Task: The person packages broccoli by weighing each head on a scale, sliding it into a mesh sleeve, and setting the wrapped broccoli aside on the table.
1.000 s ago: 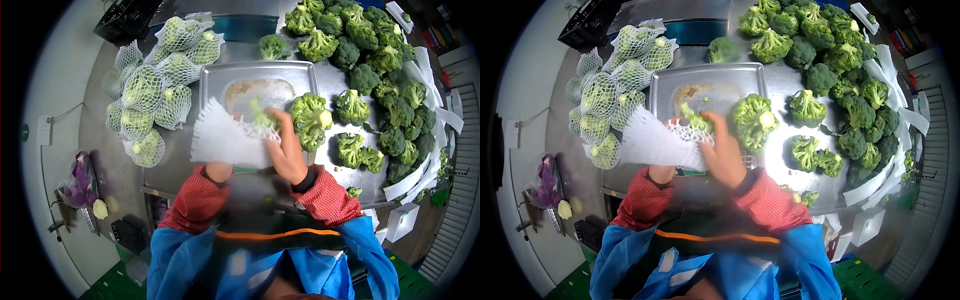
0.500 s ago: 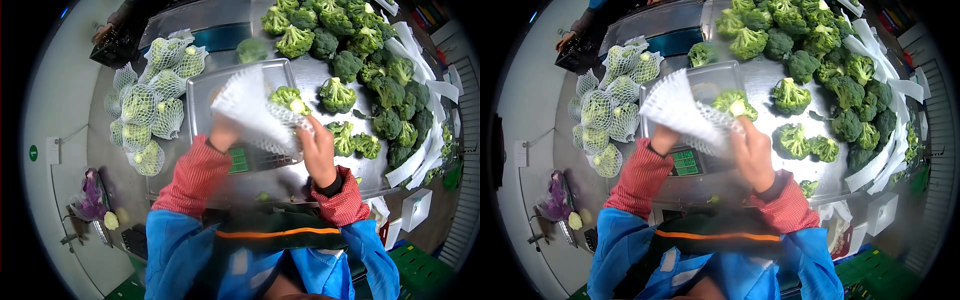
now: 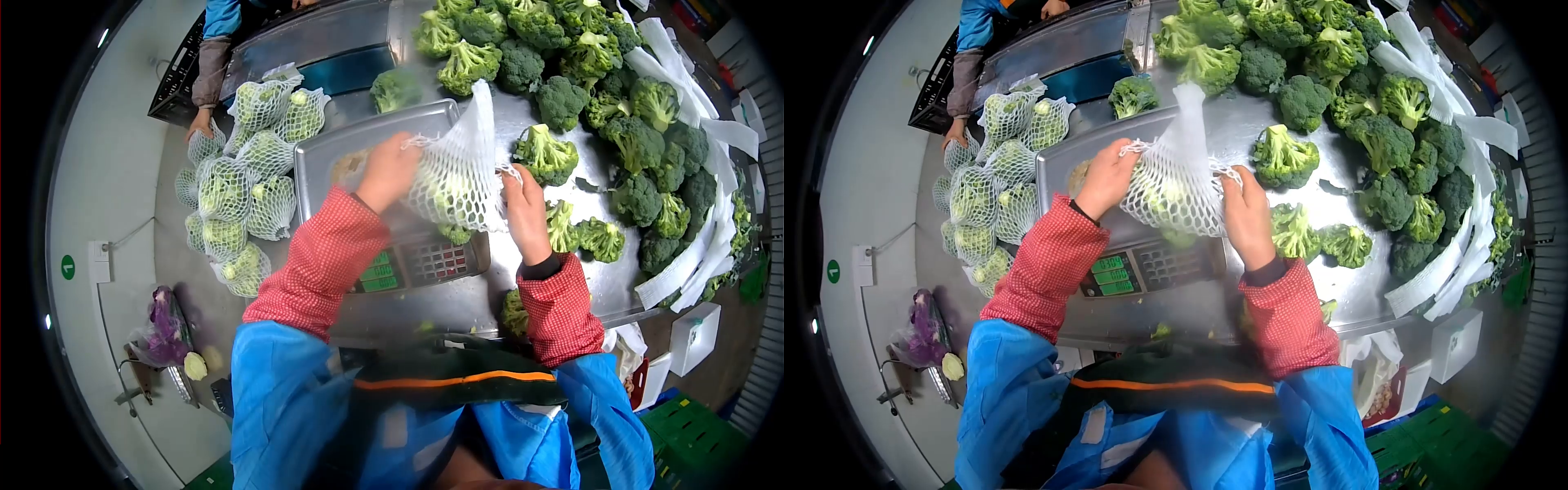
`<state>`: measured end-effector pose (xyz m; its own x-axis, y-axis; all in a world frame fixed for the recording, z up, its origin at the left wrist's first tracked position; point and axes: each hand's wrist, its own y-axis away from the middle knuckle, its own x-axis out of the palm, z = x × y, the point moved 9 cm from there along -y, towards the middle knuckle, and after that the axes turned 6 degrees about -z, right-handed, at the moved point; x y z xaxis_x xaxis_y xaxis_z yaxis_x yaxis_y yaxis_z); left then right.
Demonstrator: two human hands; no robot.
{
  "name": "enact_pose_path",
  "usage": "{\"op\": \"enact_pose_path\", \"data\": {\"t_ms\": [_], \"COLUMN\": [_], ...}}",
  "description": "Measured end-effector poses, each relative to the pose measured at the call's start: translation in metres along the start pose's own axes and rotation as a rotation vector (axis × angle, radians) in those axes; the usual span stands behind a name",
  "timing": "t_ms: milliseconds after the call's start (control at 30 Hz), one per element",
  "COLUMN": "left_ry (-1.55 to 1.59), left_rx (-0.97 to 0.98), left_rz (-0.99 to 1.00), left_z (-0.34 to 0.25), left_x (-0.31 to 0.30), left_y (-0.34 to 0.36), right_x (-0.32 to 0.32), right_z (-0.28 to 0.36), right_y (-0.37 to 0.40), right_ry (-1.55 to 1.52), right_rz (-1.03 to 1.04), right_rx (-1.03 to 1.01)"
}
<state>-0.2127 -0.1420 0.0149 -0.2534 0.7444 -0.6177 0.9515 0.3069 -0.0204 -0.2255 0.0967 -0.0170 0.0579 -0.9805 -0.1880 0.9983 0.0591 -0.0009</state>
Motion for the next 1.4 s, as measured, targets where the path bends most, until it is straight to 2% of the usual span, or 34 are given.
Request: {"op": "enact_pose_path", "data": {"t_ms": [33,133,167,233,333,367,433,533,633,733,767,800,867,967,1067,1133,1167,1200,1267,1333,1400], "left_ry": [0.026,0.129,0.095,0.017,-0.081,-0.099,-0.112,0.001,-0.089,-0.184,-0.154,-0.121,-0.053,0.619,0.763,0.798,0.785,0.772,0.757,0.830,0.964], "left_rx": [-0.048,0.006,-0.021,0.070,0.171,0.177,0.186,-0.052,-0.057,-0.071,-0.058,-0.054,-0.051,-0.534,-0.688,-0.633,-0.573,-0.514,-0.569,-0.602,-0.662], "left_rz": [-0.049,-0.084,-0.052,-0.041,-0.016,-0.012,-0.043,-0.073,-0.048,-0.025,-0.074,-0.019,0.089,0.316,0.385,0.337,0.293,0.246,0.302,0.316,0.378], "left_z": [-0.010,-0.001,0.001,-0.011,-0.020,-0.018,-0.010,0.009,-0.008,0.009,0.016,0.024,0.037,0.060,0.074,0.074,0.071,0.068,0.061,0.071,0.050], "left_x": [-0.009,-0.013,-0.011,-0.012,-0.010,-0.009,-0.011,-0.013,-0.010,-0.001,0.000,0.006,0.013,0.032,0.045,0.052,0.051,0.048,0.043,0.040,0.030], "left_y": [0.004,-0.006,-0.007,0.000,0.013,0.016,0.015,0.010,0.012,0.011,0.012,0.009,0.002,0.016,0.018,0.013,0.012,0.015,0.029,0.048,0.086], "right_x": [0.001,0.006,0.011,0.016,0.018,0.017,0.018,0.020,0.011,-0.001,-0.001,0.004,0.011,0.025,0.030,0.031,0.029,0.027,0.023,0.017,0.013], "right_z": [0.006,0.033,0.033,0.037,0.023,0.025,0.026,0.029,0.029,0.015,0.017,0.006,-0.008,-0.035,-0.024,-0.015,-0.015,-0.011,-0.001,0.025,0.036], "right_y": [0.001,-0.001,-0.005,-0.012,-0.013,-0.011,-0.011,-0.010,-0.013,-0.018,-0.019,-0.016,-0.013,-0.017,-0.017,-0.019,-0.019,-0.016,-0.006,0.014,0.041], "right_ry": [0.006,0.015,-0.015,-0.055,-0.260,-0.332,-0.309,-0.301,-0.206,0.059,0.236,0.310,0.365,0.241,0.233,0.284,0.249,0.199,0.093,0.030,0.070], "right_rz": [0.007,0.076,0.092,0.116,0.146,0.159,0.184,0.172,0.122,0.051,0.035,0.099,0.135,0.186,0.201,0.171,0.162,0.145,0.105,0.058,0.160], "right_rx": [-0.008,-0.025,-0.053,-0.066,0.288,0.332,0.266,0.176,0.122,0.107,-0.009,0.065,0.073,0.031,-0.029,-0.141,-0.027,-0.021,-0.015,-0.121,-0.039]}}
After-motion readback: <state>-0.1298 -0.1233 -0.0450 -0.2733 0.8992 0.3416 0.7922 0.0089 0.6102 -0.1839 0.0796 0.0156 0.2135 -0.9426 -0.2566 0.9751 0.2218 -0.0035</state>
